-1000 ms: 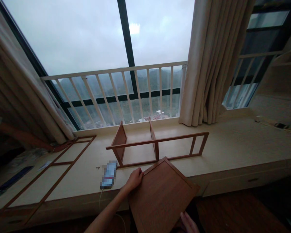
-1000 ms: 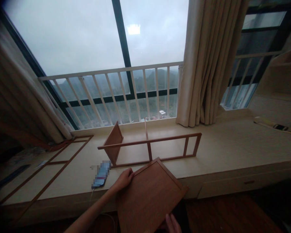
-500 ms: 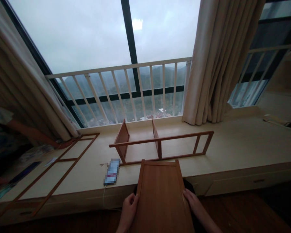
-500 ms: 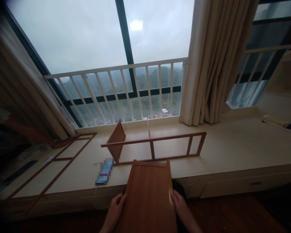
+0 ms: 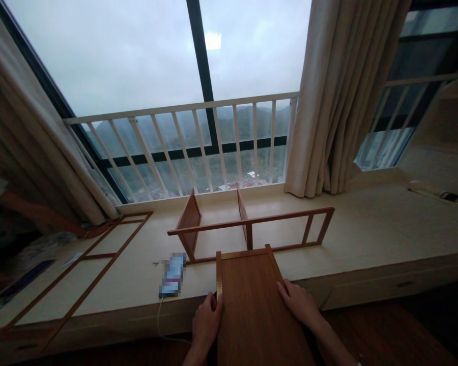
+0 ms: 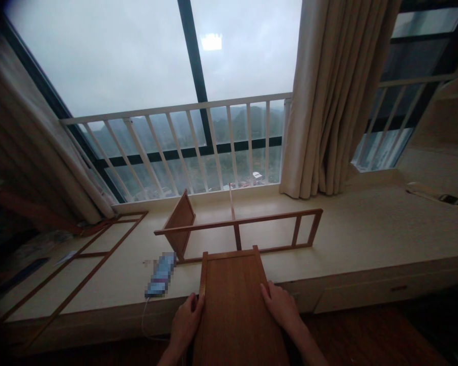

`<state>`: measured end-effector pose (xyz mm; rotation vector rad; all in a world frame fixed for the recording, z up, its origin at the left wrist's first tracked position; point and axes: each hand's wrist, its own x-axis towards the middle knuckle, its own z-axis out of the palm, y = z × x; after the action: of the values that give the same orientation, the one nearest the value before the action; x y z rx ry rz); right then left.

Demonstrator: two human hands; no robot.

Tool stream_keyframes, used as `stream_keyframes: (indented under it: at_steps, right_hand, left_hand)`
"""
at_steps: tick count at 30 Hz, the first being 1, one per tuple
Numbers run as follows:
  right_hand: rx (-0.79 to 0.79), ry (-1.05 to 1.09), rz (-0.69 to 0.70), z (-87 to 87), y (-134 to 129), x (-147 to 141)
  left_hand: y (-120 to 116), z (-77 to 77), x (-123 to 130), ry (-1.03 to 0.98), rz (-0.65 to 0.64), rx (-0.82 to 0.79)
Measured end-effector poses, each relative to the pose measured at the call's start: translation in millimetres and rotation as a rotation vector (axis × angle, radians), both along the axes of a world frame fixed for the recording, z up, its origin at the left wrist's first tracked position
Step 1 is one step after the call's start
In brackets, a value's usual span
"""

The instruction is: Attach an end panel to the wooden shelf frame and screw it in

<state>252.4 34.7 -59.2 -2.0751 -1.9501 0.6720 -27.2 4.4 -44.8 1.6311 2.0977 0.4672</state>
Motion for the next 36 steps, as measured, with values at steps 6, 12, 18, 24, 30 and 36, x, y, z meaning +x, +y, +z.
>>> stream_keyframes:
  at_steps: [6, 12, 18, 24, 30, 36]
  right_hand:
    - [-0.007, 0.202, -0.119, -12.8, 1.6, 0.7]
    - [0.018, 0.268, -0.211, -20.9, 2.0, -10.4]
    - [0.048, 0.29, -0.25, -20.7, 1.5, -13.3]
    - [0.078, 0.415, -0.244, -20.4, -2.7, -8.2]
    - [0.006, 0.613, -0.103, -20.6, -3.3, 11.2]
    - [0.071, 0.675, 0.016, -14.0, -18.7, 37.5]
  left_hand:
    - [14.9, 1.6, 14.2, -0.098, 0.083, 0.03]
    - [19.4, -2.1, 21.9, -0.025, 0.129, -0.009]
    - [22.5, -3.1, 21.3, 0.021, 0.119, 0.014]
    - [15.2, 2.4, 23.0, -0.018, 0.12, 0.014]
    - [10.6, 7.1, 10.5, -0.12, -0.019, 0.001]
    - [-1.5, -0.1, -15.1, -0.217, -0.178, 0.172]
